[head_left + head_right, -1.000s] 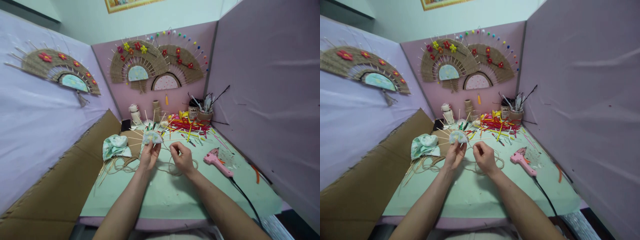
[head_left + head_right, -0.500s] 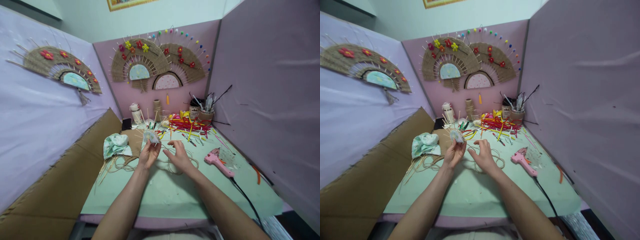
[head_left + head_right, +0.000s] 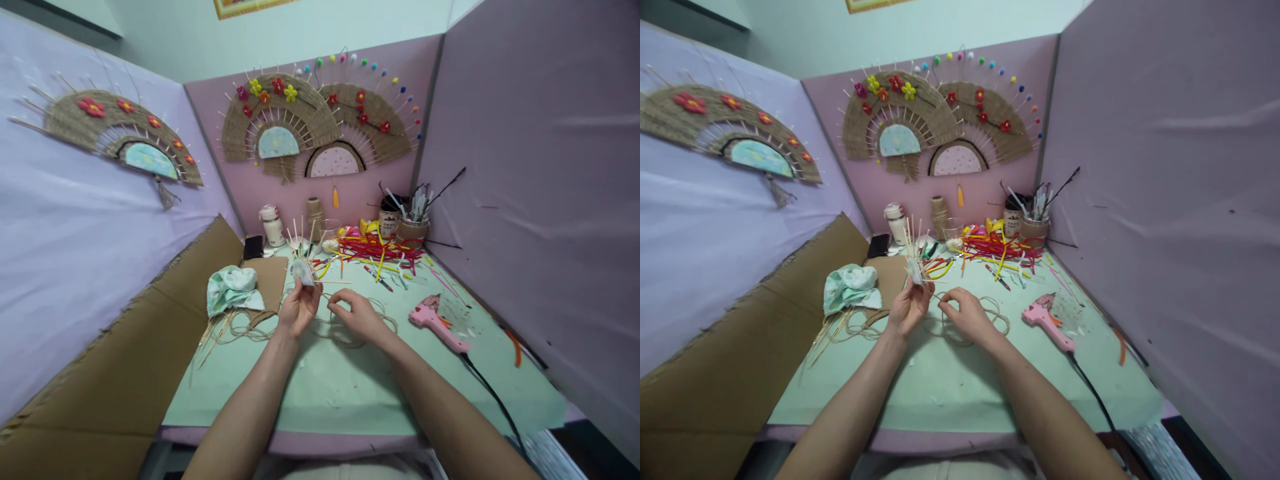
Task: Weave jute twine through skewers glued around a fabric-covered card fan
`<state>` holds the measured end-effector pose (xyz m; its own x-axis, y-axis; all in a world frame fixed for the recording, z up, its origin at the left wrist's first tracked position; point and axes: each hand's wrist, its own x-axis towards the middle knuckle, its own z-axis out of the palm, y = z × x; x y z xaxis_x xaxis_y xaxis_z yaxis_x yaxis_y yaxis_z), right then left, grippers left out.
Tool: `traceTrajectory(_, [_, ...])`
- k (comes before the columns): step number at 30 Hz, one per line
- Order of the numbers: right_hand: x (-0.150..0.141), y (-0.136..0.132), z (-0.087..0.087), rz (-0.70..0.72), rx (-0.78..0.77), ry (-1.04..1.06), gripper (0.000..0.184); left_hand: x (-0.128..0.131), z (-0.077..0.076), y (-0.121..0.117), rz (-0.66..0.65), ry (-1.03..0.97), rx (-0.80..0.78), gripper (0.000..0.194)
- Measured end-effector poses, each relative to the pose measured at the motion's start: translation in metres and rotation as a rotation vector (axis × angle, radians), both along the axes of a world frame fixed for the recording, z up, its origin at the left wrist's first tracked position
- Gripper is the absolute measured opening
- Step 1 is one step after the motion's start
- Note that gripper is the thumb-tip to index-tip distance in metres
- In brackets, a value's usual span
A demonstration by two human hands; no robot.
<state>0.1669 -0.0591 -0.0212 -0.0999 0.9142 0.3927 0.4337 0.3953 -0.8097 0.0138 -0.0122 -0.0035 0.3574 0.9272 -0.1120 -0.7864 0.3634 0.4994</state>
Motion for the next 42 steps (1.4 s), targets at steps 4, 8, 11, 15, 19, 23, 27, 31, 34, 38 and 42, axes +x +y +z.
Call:
traceTrajectory(4, [0.002, 0.0, 0.005, 0.033, -0.093, 0.228, 0.017, 0.0, 0.0, -0.001, -0.011, 0.016, 0.019, 0.029])
traceTrajectory(8, [0.006, 0.003, 0.008, 0.059, -0.165, 0.513, 0.023, 0.0, -0.002, -0.001, -0.068, 0.059, 0.029, 0.025])
traceTrajectory(11, [0.008, 0.005, 0.008, 0.02, -0.144, 0.597, 0.025, 0.0, -0.004, -0.002, -0.115, 0.114, 0.041, 0.023])
traceTrajectory(15, [0.01, 0.005, 0.008, 0.035, -0.116, 0.678, 0.026, -0.001, -0.006, -0.004, -0.213, 0.155, 0.029, 0.024])
traceTrajectory(19, [0.009, 0.002, 0.011, 0.072, -0.127, 0.761, 0.025, 0.0, -0.004, -0.007, -0.286, 0.146, 0.011, 0.024])
traceTrajectory(23, [0.007, -0.001, 0.016, 0.082, -0.117, 0.774, 0.023, 0.002, -0.001, -0.009, -0.292, 0.179, 0.001, 0.024])
traceTrajectory(27, [0.008, -0.002, 0.018, 0.063, -0.107, 0.768, 0.023, 0.003, -0.003, -0.009, -0.295, 0.17, 0.014, 0.026])
traceTrajectory(31, [0.008, -0.001, 0.017, 0.042, -0.061, 0.767, 0.022, 0.002, -0.006, -0.007, -0.358, 0.113, 0.016, 0.028])
traceTrajectory(34, [0.008, -0.001, 0.015, 0.028, -0.023, 0.762, 0.021, 0.001, -0.006, -0.006, -0.403, 0.089, -0.007, 0.029])
traceTrajectory(38, [0.007, 0.0, 0.014, 0.01, -0.041, 0.754, 0.021, 0.0, -0.009, -0.005, -0.451, 0.087, -0.009, 0.029])
traceTrajectory(42, [0.007, -0.003, 0.016, -0.007, -0.025, 0.678, 0.02, 0.0, -0.016, -0.003, -0.474, 0.075, 0.01, 0.029])
